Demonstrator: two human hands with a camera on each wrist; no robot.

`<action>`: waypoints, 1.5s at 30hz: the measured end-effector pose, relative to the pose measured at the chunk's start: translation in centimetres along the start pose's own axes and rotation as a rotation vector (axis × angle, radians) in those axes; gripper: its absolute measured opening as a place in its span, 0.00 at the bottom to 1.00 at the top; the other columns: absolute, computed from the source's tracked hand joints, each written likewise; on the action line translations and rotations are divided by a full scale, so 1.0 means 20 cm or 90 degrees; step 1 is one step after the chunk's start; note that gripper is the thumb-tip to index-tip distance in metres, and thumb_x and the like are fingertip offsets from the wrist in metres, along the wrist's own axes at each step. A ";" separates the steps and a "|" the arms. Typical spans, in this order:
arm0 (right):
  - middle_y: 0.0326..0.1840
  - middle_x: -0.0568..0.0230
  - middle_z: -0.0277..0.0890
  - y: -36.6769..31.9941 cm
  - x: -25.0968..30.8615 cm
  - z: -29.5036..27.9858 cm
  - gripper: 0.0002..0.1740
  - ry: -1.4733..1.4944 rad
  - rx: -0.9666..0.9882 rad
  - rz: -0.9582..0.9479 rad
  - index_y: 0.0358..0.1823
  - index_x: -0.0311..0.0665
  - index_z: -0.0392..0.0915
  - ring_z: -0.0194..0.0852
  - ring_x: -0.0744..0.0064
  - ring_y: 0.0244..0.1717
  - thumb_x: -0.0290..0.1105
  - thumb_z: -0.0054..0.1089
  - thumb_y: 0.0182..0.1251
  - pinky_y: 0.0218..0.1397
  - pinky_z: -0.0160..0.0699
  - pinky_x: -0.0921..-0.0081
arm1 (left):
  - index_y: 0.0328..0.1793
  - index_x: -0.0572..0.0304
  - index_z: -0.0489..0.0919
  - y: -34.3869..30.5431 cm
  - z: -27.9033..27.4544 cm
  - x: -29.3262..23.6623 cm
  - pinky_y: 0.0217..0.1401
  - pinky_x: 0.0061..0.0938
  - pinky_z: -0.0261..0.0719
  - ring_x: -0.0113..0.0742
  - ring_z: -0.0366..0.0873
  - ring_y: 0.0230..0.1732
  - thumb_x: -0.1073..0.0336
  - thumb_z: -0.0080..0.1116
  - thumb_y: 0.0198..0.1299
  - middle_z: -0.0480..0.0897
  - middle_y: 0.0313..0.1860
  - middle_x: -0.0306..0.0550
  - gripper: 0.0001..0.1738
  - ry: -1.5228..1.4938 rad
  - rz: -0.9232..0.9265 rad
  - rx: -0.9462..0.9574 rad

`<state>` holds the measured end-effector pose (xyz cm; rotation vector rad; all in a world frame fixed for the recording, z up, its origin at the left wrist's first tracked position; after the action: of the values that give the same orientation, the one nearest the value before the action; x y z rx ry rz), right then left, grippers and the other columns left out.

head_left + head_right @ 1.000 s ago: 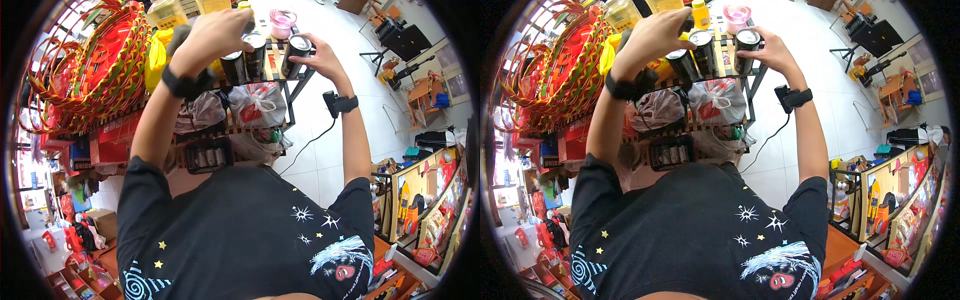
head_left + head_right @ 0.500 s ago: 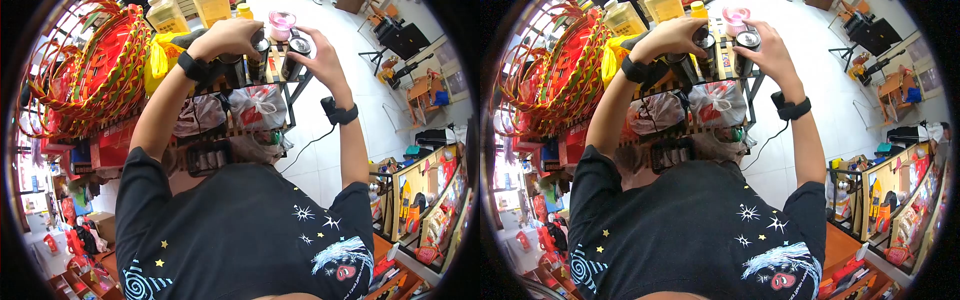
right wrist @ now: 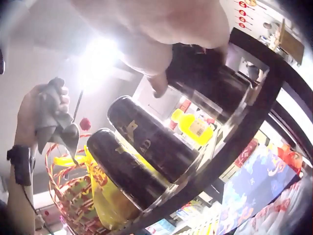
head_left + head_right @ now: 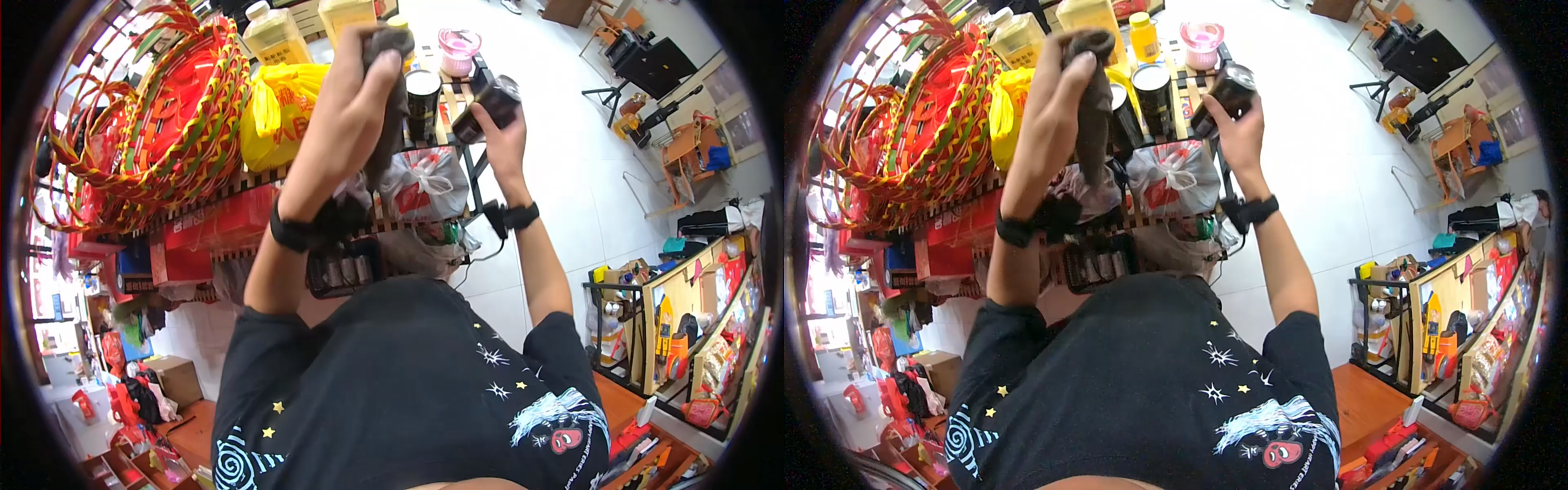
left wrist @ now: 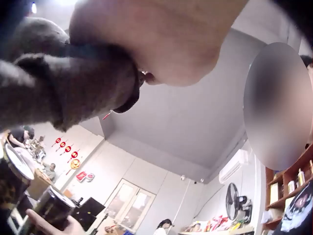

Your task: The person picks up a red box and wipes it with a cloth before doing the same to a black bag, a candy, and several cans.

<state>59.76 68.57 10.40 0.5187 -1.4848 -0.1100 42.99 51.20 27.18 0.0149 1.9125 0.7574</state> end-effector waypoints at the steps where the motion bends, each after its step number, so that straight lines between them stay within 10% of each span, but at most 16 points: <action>1: 0.49 0.57 0.84 -0.05 0.02 0.00 0.24 0.170 0.004 0.011 0.55 0.29 0.76 0.83 0.73 0.46 0.41 0.70 0.70 0.50 0.83 0.73 | 0.66 0.68 0.68 -0.04 0.02 0.00 0.53 0.23 0.76 0.29 0.76 0.47 0.62 0.50 0.76 0.78 0.45 0.49 0.19 -0.069 -0.060 0.002; 3: 0.48 0.58 0.83 -0.16 0.19 0.03 0.29 0.477 0.030 0.215 0.60 0.32 0.74 0.83 0.72 0.46 0.53 0.57 0.77 0.50 0.86 0.71 | 0.71 0.67 0.64 -0.09 0.06 0.04 0.53 0.22 0.82 0.30 0.80 0.55 0.66 0.55 0.75 0.79 0.57 0.51 0.24 -0.091 -0.017 -0.058; 6: 0.49 0.59 0.81 -0.29 0.36 0.07 0.39 0.687 0.059 0.303 0.68 0.33 0.69 0.83 0.71 0.44 0.64 0.41 0.78 0.50 0.88 0.71 | 0.64 0.69 0.66 -0.07 0.18 0.07 0.50 0.24 0.83 0.31 0.82 0.48 0.68 0.65 0.69 0.81 0.47 0.50 0.24 -0.203 0.023 -0.157; 10: 0.62 0.55 0.79 -0.43 0.43 0.10 0.36 0.797 0.137 0.299 0.72 0.37 0.66 0.83 0.66 0.57 0.59 0.44 0.79 0.59 0.87 0.67 | 0.53 0.67 0.77 0.00 0.35 0.04 0.49 0.26 0.83 0.34 0.85 0.47 0.71 0.67 0.66 0.85 0.45 0.51 0.13 -0.029 0.177 -0.158; 11: 0.62 0.55 0.79 -0.44 0.44 0.11 0.36 0.797 0.132 0.295 0.72 0.37 0.66 0.83 0.66 0.57 0.59 0.44 0.79 0.59 0.87 0.67 | 0.53 0.67 0.79 0.01 0.41 0.05 0.53 0.27 0.82 0.33 0.84 0.49 0.71 0.66 0.66 0.86 0.48 0.51 0.12 0.123 0.298 -0.153; 15: 0.55 0.59 0.83 -0.45 0.38 0.05 0.32 0.656 -0.014 0.310 0.68 0.38 0.71 0.87 0.69 0.49 0.58 0.47 0.80 0.50 0.89 0.72 | 0.56 0.66 0.82 -0.07 0.62 0.22 0.57 0.35 0.77 0.49 0.81 0.53 0.65 0.57 0.71 0.83 0.48 0.55 0.15 -0.114 0.061 -0.010; 21: 0.41 0.69 0.81 -0.52 0.37 -0.02 0.25 0.449 -0.060 0.234 0.57 0.35 0.75 0.82 0.83 0.37 0.52 0.55 0.78 0.38 0.83 0.83 | 0.49 0.67 0.75 -0.20 0.65 0.35 0.52 0.29 0.74 0.34 0.74 0.43 0.60 0.47 0.77 0.76 0.42 0.48 0.15 -0.391 -0.149 -0.159; 25: 0.43 0.68 0.82 -0.57 0.38 -0.04 0.25 0.442 -0.064 0.265 0.54 0.34 0.76 0.82 0.81 0.39 0.53 0.51 0.80 0.40 0.83 0.82 | 0.40 0.62 0.75 -0.24 0.70 0.32 0.40 0.21 0.71 0.23 0.70 0.35 0.59 0.48 0.77 0.75 0.36 0.37 0.15 -0.417 -0.215 -0.038; 33: 0.42 0.63 0.84 -0.58 0.30 -0.14 0.28 0.444 -0.151 0.286 0.53 0.38 0.77 0.86 0.73 0.38 0.59 0.46 0.80 0.42 0.88 0.74 | 0.38 0.67 0.72 -0.43 0.65 0.24 0.45 0.34 0.70 0.45 0.69 0.38 0.68 0.60 0.57 0.68 0.36 0.52 0.11 -0.109 0.035 0.120; 37: 0.38 0.67 0.83 -0.61 0.27 -0.13 0.27 0.441 -0.071 0.296 0.50 0.40 0.77 0.83 0.78 0.32 0.59 0.46 0.80 0.36 0.86 0.77 | 0.36 0.66 0.70 -0.64 0.60 0.31 0.46 0.33 0.70 0.43 0.70 0.40 0.71 0.59 0.57 0.68 0.36 0.51 0.08 -0.130 -0.014 0.109; 41: 0.53 0.65 0.82 -0.71 0.36 0.09 0.32 0.418 -0.046 0.337 0.66 0.32 0.72 0.79 0.78 0.50 0.55 0.44 0.83 0.55 0.79 0.78 | 0.37 0.67 0.72 -0.36 0.52 0.37 0.44 0.37 0.73 0.45 0.72 0.37 0.70 0.59 0.59 0.73 0.35 0.52 0.09 -0.087 -0.067 -0.019; 43: 0.55 0.65 0.82 -0.73 0.28 0.16 0.33 0.449 -0.042 0.342 0.69 0.31 0.70 0.79 0.78 0.52 0.55 0.42 0.83 0.59 0.78 0.77 | 0.40 0.66 0.73 -0.29 0.50 0.40 0.36 0.24 0.73 0.27 0.71 0.32 0.67 0.57 0.67 0.74 0.31 0.41 0.09 -0.032 -0.004 0.016; 45: 0.54 0.63 0.82 -0.67 0.18 0.13 0.32 0.539 -0.080 0.315 0.66 0.33 0.71 0.81 0.77 0.51 0.55 0.40 0.84 0.56 0.82 0.76 | 0.40 0.64 0.71 -0.39 0.47 0.37 0.46 0.28 0.73 0.31 0.71 0.40 0.67 0.57 0.66 0.74 0.35 0.44 0.08 -0.039 0.017 0.048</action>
<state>60.79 54.60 8.49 0.0493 -0.7276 0.3670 49.79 52.12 14.69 0.1093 1.8843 0.6942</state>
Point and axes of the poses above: each hand's wrist, its own y-axis towards the middle knuckle, its own z-axis out of the palm, x = y × z, the point moved 4 cm from there along y, towards the middle knuckle
